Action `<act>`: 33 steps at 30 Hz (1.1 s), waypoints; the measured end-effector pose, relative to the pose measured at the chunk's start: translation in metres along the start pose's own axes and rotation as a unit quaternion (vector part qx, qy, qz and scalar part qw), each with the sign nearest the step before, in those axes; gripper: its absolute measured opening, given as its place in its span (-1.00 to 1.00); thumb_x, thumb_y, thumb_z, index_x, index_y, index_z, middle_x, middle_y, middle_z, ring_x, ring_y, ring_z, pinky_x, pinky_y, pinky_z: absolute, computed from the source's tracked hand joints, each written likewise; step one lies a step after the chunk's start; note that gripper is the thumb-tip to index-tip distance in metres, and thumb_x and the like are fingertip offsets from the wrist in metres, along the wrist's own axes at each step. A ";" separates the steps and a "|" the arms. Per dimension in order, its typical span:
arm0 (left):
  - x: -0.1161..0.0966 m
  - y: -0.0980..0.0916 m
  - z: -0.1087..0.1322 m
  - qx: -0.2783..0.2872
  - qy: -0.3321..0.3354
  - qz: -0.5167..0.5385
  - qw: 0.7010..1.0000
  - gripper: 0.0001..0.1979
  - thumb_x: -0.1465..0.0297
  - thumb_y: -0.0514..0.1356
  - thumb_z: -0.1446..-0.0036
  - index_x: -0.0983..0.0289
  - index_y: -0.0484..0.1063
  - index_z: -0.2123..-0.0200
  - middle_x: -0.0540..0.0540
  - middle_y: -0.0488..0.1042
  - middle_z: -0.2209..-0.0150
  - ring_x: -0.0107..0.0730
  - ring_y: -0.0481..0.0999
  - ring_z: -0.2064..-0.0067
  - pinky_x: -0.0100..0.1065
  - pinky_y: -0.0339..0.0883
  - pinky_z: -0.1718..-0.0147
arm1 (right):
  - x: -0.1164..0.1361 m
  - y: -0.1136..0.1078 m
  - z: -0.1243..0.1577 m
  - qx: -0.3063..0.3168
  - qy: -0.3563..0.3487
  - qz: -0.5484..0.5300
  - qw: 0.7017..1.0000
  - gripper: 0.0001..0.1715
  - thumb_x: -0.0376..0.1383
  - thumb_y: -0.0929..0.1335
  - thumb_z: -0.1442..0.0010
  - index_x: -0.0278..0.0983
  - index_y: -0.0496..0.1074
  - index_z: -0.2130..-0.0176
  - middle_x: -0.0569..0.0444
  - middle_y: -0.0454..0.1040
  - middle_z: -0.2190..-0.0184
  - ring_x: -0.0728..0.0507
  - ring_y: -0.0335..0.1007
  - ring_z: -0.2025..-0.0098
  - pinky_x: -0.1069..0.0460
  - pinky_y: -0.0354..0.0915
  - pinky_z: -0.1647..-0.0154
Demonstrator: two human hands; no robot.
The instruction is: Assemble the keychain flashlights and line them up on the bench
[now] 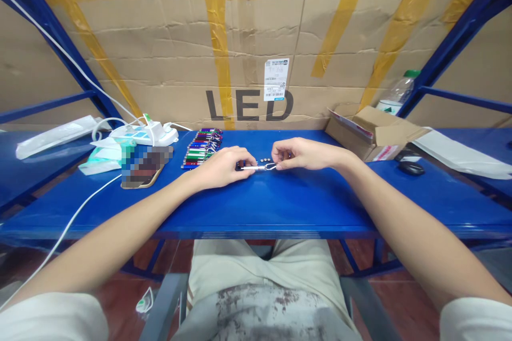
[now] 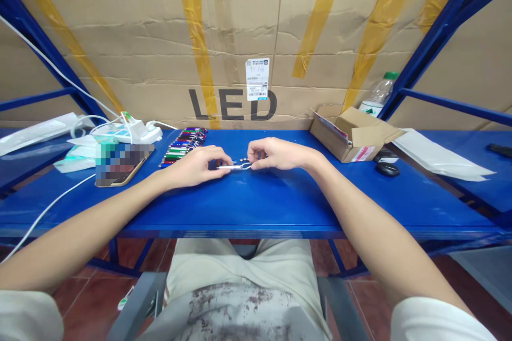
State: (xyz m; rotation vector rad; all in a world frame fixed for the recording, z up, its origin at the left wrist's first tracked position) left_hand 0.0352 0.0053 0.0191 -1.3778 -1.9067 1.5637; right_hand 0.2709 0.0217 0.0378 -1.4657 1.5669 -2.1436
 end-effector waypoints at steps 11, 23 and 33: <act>-0.009 0.005 0.002 0.071 0.003 0.082 0.994 -0.86 0.30 0.36 -0.30 0.23 0.66 0.14 0.05 0.62 0.24 -0.36 0.56 0.25 -0.35 0.41 0.21 | -0.001 0.012 0.001 0.128 0.031 -0.025 0.991 -0.59 -0.01 0.54 -0.21 -0.29 0.58 0.17 0.06 0.61 0.28 -0.11 0.46 0.27 0.01 0.31 0.22; -0.008 0.006 0.002 0.054 -0.004 0.111 0.992 -0.79 0.21 0.33 -0.34 0.23 0.65 0.19 0.08 0.64 0.26 -0.33 0.58 0.28 -0.31 0.44 0.25 | 0.001 0.016 0.004 0.179 0.047 -0.003 0.983 -0.63 -0.04 0.54 -0.19 -0.27 0.54 0.22 0.12 0.54 0.36 -0.09 0.39 0.33 0.04 0.25 0.33; 0.015 0.000 0.001 -0.034 -0.021 -0.051 0.998 -0.69 0.22 0.16 -0.51 0.18 0.62 -0.11 0.18 0.58 -0.02 -0.07 0.51 -0.08 -0.05 0.37 -0.17 | -0.004 0.003 -0.008 -0.125 -0.013 0.107 0.986 -0.79 -0.19 0.39 -0.39 -0.26 0.58 0.10 0.01 0.60 0.25 -0.16 0.46 0.24 -0.03 0.28 0.14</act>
Point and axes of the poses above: each hand's wrist, its own z-axis away from the middle knuckle, its own y-axis out of the palm, x = y × z, the point moved 4 cm from there along -z, towards the middle knuckle
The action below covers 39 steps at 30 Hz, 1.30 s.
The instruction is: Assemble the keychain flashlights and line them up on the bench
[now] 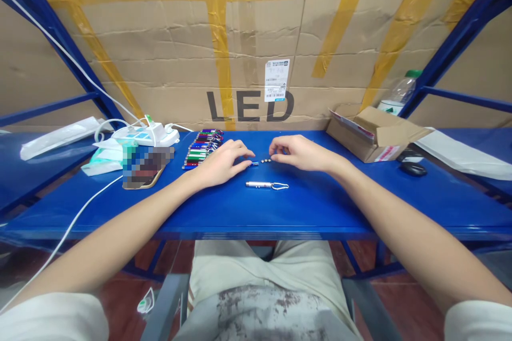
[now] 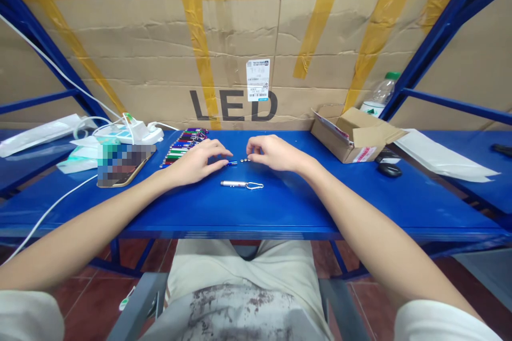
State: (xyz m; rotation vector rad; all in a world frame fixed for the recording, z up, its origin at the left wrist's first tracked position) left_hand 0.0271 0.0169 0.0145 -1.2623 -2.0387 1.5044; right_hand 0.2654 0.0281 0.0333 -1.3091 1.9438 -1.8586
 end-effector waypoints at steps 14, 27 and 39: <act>0.013 0.010 0.002 0.056 -0.004 -0.040 0.998 -0.67 0.19 0.18 -0.50 0.20 0.64 -0.12 0.20 0.60 -0.01 -0.04 0.45 -0.04 -0.10 0.32 -0.11 | -0.002 0.034 -0.008 0.017 -0.082 0.130 0.988 -0.67 -0.34 0.32 -0.48 -0.25 0.62 -0.10 -0.18 0.54 0.02 -0.33 0.43 -0.01 -0.20 0.32 -0.11; 0.008 0.003 -0.001 -0.026 -0.035 0.028 0.999 -0.74 0.17 0.22 -0.45 0.19 0.58 0.00 0.13 0.64 0.07 -0.10 0.53 0.01 -0.08 0.41 -0.06 | -0.002 0.031 -0.007 0.032 -0.077 0.117 0.990 -0.86 -0.35 0.36 -0.43 -0.23 0.57 0.16 -0.09 0.54 0.11 -0.27 0.42 0.04 -0.12 0.28 -0.03; 0.007 0.000 -0.003 -0.047 -0.077 0.091 0.992 -0.80 0.22 0.30 -0.37 0.19 0.59 0.05 0.08 0.68 0.07 -0.20 0.60 0.11 -0.15 0.43 0.04 | 0.000 0.023 -0.009 0.048 -0.060 0.065 0.995 -0.90 -0.32 0.49 -0.34 -0.23 0.54 0.27 0.01 0.55 0.21 -0.22 0.46 0.10 -0.05 0.26 0.06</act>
Point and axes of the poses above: each hand's wrist, its own z-axis away from the middle knuckle, its own y-axis out of the palm, x = y × z, the point moved 4 cm from there along -z, towards the middle knuckle
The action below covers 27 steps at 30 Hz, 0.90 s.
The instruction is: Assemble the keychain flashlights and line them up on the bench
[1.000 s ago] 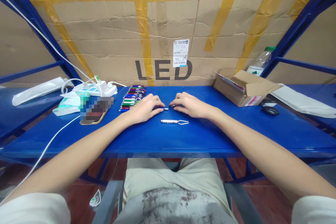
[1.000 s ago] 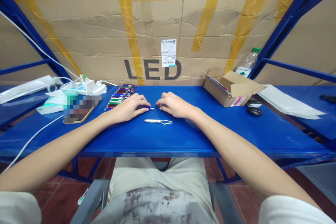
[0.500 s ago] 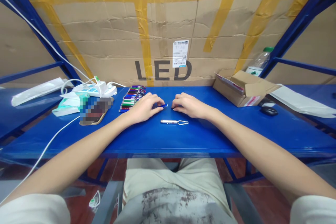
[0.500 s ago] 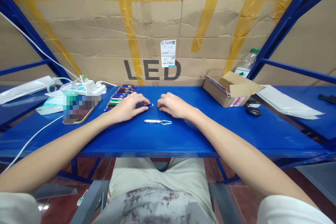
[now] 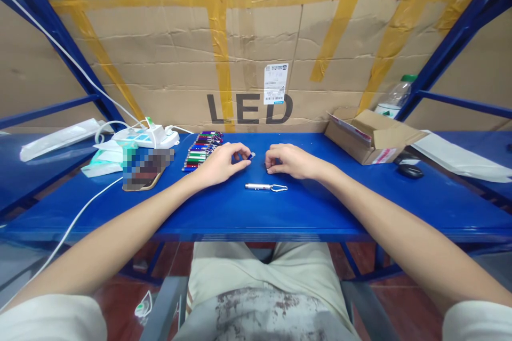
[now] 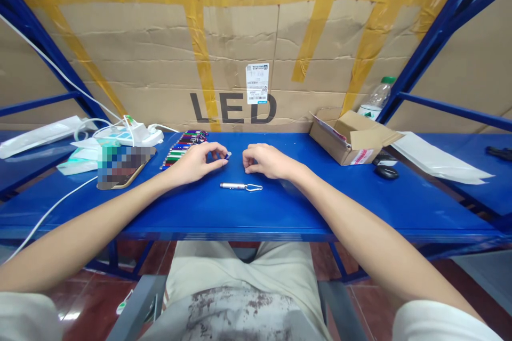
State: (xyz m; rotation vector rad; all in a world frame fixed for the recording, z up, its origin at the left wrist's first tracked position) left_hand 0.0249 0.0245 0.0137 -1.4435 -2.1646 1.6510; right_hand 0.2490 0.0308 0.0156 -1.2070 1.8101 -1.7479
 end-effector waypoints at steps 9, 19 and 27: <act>0.003 0.003 0.000 0.014 -0.021 0.033 0.999 -0.79 0.21 0.33 -0.34 0.19 0.60 0.07 0.07 0.67 0.11 -0.23 0.61 0.14 -0.20 0.43 0.11 | -0.014 -0.003 0.002 -0.052 0.010 0.031 0.998 -0.82 -0.32 0.39 -0.44 -0.28 0.62 0.04 -0.11 0.57 0.09 -0.25 0.47 0.05 -0.09 0.30 -0.04; 0.001 0.004 0.000 0.021 -0.032 0.047 0.998 -0.75 0.16 0.32 -0.32 0.20 0.59 0.08 0.07 0.67 0.12 -0.24 0.60 0.16 -0.22 0.44 0.09 | -0.014 0.011 0.000 -0.030 0.008 0.067 0.997 -0.84 -0.37 0.37 -0.43 -0.21 0.59 0.13 -0.09 0.58 0.06 -0.29 0.42 -0.01 -0.13 0.29 -0.09; 0.001 0.005 0.000 0.027 -0.032 0.041 0.998 -0.75 0.17 0.32 -0.32 0.20 0.59 0.08 0.07 0.67 0.13 -0.23 0.61 0.15 -0.22 0.41 0.10 | -0.017 0.008 0.000 -0.009 0.079 0.036 0.996 -0.90 -0.28 0.46 -0.39 -0.22 0.48 0.21 -0.08 0.59 0.09 -0.28 0.42 0.00 -0.11 0.27 -0.07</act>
Point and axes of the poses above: each hand's wrist, its own z-axis away from the middle knuckle, its own y-axis out of the palm, x = y × z, the point moved 4 cm from there along -z, towards the middle knuckle
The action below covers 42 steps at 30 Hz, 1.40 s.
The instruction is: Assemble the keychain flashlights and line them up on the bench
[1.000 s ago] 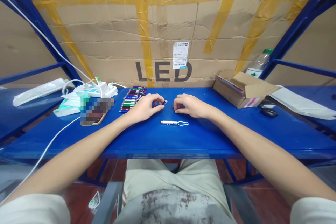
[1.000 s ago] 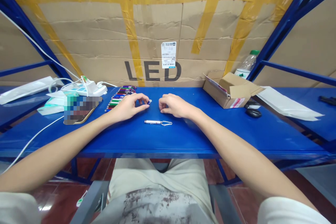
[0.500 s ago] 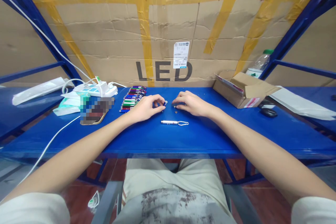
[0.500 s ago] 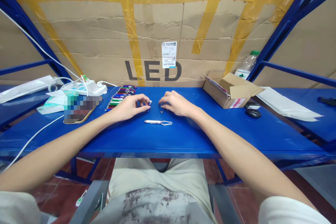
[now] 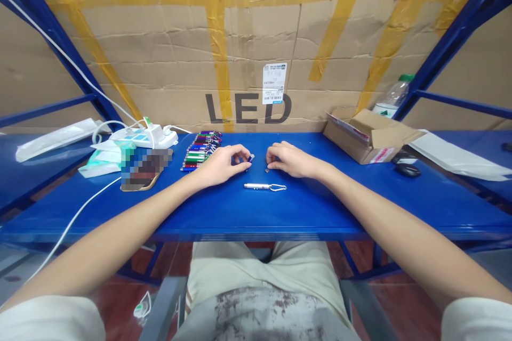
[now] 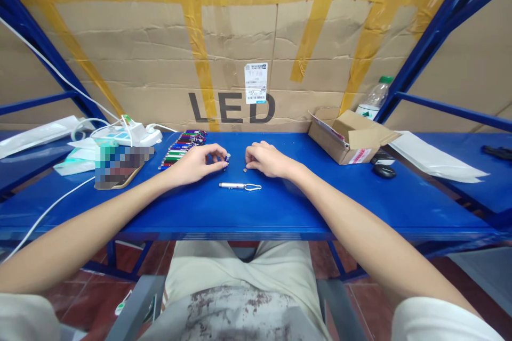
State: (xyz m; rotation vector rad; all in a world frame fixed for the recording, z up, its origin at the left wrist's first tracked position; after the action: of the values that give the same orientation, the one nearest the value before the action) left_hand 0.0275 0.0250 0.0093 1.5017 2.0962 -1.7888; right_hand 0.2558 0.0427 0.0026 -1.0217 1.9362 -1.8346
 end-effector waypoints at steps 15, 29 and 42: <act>0.000 -0.001 0.001 -0.007 0.016 0.004 1.000 -0.79 0.21 0.34 -0.33 0.20 0.60 0.07 0.07 0.68 0.11 -0.25 0.61 0.16 -0.23 0.41 0.12 | -0.001 -0.021 0.009 0.060 -0.029 -0.110 0.992 -0.85 -0.20 0.46 -0.31 -0.21 0.50 0.27 0.02 0.65 0.18 -0.19 0.52 0.15 -0.02 0.29 0.15; 0.000 0.000 0.001 0.002 0.015 0.001 1.000 -0.78 0.20 0.33 -0.34 0.19 0.59 0.08 0.06 0.67 0.14 -0.25 0.61 0.16 -0.23 0.41 0.10 | -0.001 -0.005 0.002 0.011 -0.010 0.028 1.000 -0.91 -0.36 0.39 -0.42 -0.20 0.52 0.14 -0.03 0.66 0.11 -0.26 0.50 0.02 -0.08 0.26 0.01; -0.002 0.001 0.001 0.010 0.009 0.007 1.000 -0.74 0.16 0.32 -0.34 0.20 0.60 0.07 0.08 0.67 0.15 -0.24 0.61 0.16 -0.23 0.45 0.09 | 0.001 -0.009 0.004 0.027 0.041 0.023 0.999 -0.92 -0.34 0.39 -0.43 -0.19 0.48 0.07 -0.02 0.67 0.03 -0.28 0.51 -0.06 -0.07 0.14 0.06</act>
State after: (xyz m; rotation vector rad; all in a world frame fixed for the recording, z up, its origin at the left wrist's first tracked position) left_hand 0.0287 0.0231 0.0092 1.5403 2.0765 -1.8043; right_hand 0.2602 0.0397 0.0110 -0.8925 1.9286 -1.9198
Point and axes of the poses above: each hand's wrist, its own z-axis away from the middle knuckle, its own y-axis out of the palm, x = y × z, the point moved 4 cm from there along -z, towards the middle knuckle
